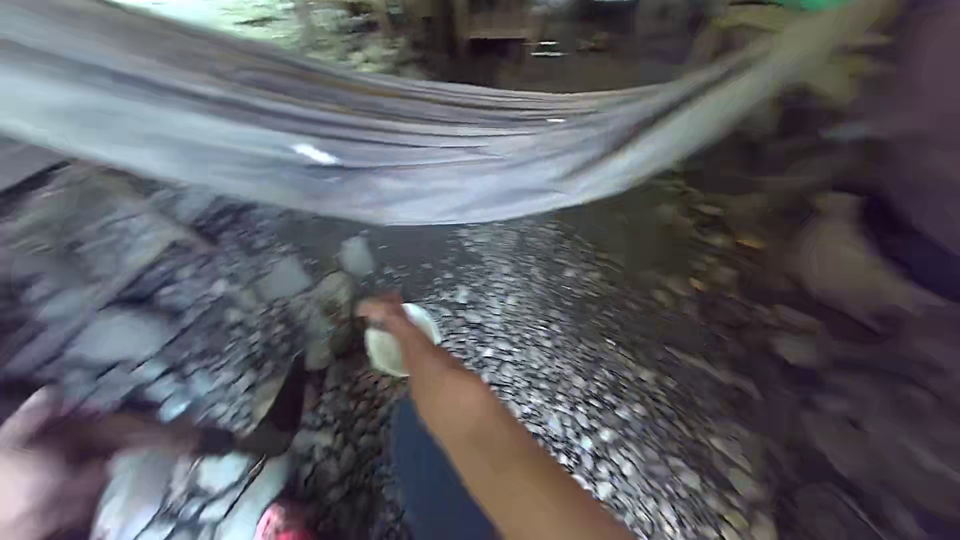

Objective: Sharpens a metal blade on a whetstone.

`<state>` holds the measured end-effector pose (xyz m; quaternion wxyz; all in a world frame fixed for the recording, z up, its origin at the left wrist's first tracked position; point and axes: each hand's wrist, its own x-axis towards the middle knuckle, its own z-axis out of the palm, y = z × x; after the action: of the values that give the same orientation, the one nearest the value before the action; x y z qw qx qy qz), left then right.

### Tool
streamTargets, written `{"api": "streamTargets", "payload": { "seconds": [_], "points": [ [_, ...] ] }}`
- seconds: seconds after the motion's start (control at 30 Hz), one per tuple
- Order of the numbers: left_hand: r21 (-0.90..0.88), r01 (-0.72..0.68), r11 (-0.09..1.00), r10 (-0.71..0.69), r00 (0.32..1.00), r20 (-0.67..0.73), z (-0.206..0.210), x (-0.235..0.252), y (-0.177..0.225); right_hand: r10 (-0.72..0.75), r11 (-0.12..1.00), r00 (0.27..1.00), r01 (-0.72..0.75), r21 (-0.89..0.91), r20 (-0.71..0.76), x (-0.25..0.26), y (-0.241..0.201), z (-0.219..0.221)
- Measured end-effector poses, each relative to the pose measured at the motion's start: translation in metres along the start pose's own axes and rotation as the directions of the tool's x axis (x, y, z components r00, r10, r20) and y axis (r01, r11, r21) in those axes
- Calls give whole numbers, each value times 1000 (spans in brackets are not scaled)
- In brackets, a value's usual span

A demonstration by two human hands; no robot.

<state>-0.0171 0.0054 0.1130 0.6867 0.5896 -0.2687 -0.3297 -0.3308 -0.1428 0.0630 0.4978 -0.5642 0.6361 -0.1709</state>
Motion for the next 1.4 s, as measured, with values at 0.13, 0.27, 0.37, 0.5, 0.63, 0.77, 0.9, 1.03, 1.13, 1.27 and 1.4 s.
{"api": "streamTargets", "payload": {
  "seconds": [0.13,0.27,0.37,0.5,0.63,0.77,0.9,1.03,1.13,1.27,1.4],
  "points": [
    [-13,14,1000,-17,975,-223,5,1,39,97,917,986,-36,-396,135,17,8,-7],
    [-102,-63,993,37,971,-236,-42,5,27,168,755,971,-17,-656,169,46,35,-2],
    [-153,-41,987,-1,965,-263,-92,11,-15,211,646,965,-16,-763,158,57,56,19],
    [-218,-28,976,-56,928,-369,-146,2,-65,201,543,973,-14,-840,114,82,101,51],
    [-249,-6,969,-97,912,-398,-172,-4,-108,253,464,963,-40,-885,89,90,126,52],
    [-267,-10,964,-115,887,-447,-177,-6,-139,237,411,966,-3,-911,104,96,94,21],
    [-291,-55,955,-102,861,-498,-183,-9,-151,52,613,996,29,-789,77,67,8,-9],
    [-197,-88,976,-38,829,-558,-188,-14,-135,-149,780,962,257,-570,229,36,-54,42],
    [-107,-112,988,17,763,-647,-196,-18,-112,-192,753,875,421,-506,443,42,-55,132],
    [-6,-69,998,39,630,-775,-200,-26,-101,-4,649,853,400,-648,523,20,-17,257],
    [60,6,998,47,543,-839,-219,-38,-101,26,702,877,325,-634,480,-15,56,317]
  ]
}}
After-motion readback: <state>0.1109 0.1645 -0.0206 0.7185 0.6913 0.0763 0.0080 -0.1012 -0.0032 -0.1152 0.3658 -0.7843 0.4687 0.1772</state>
